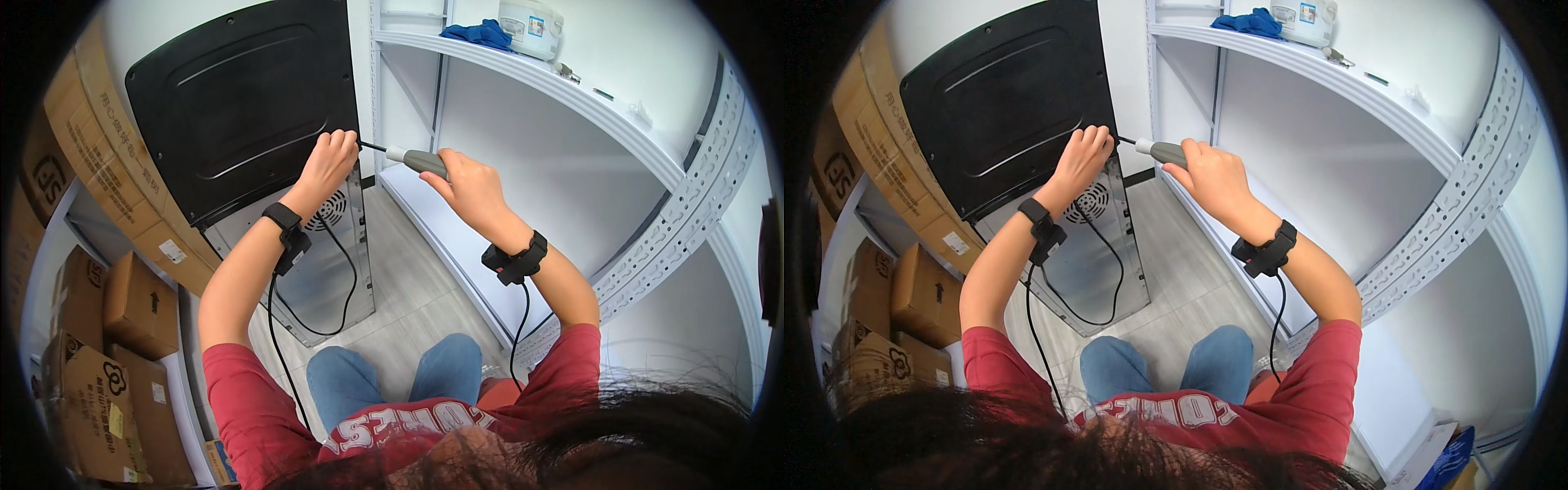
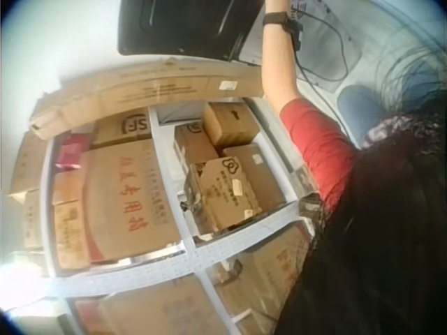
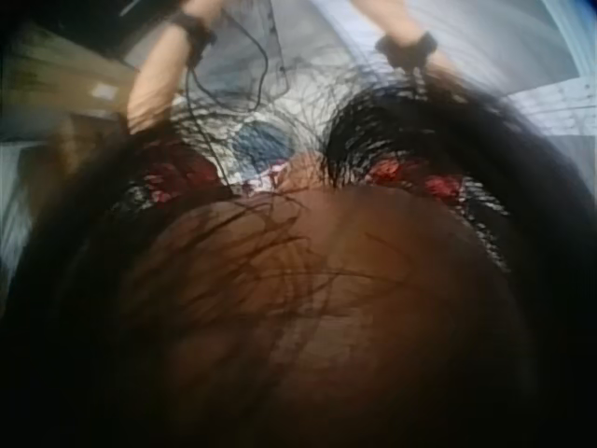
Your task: The person uses a power screwdriver to remove screws from the back panel of a black electronic device. They then place the screws on a nearby shelf and continue to remove additional screws from different locations on the device.
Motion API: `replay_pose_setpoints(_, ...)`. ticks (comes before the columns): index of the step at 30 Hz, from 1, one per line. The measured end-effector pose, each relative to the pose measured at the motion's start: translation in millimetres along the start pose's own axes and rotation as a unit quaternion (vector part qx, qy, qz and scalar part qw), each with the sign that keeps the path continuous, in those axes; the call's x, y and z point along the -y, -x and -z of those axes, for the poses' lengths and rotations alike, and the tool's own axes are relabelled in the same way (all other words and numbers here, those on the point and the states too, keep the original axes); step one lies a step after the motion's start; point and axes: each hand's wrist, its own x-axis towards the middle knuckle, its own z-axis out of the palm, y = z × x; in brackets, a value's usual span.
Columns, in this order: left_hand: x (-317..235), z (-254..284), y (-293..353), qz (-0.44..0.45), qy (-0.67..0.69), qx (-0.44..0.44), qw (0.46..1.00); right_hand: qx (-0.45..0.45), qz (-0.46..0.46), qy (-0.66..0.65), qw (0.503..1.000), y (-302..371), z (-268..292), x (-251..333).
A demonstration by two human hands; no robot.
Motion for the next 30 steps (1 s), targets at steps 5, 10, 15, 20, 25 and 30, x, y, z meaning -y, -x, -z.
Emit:
replay_pose_setpoints(5,1,-8,2,0.015,0.014,-0.019,1.000,-0.040,-0.006,-0.035,0.999,5,10,-2)
replay_pose_setpoints(10,-3,-9,1,0.024,0.015,-0.006,1.000,-0.061,-0.017,-0.032,0.997,10,19,-4)
replay_pose_setpoints(15,-9,-9,10,0.041,0.030,-0.026,0.998,-0.063,-0.020,-0.027,0.997,20,15,-14)
replay_pose_setpoints(20,-11,-12,21,0.055,0.061,-0.030,0.996,-0.064,-0.024,-0.041,0.997,25,9,-13)
replay_pose_setpoints(25,-16,-11,29,0.067,0.117,-0.031,0.990,-0.063,-0.016,-0.040,0.997,27,8,-12)
replay_pose_setpoints(30,-17,-12,32,0.076,0.134,-0.048,0.987,-0.059,-0.017,-0.044,0.997,28,8,-7)
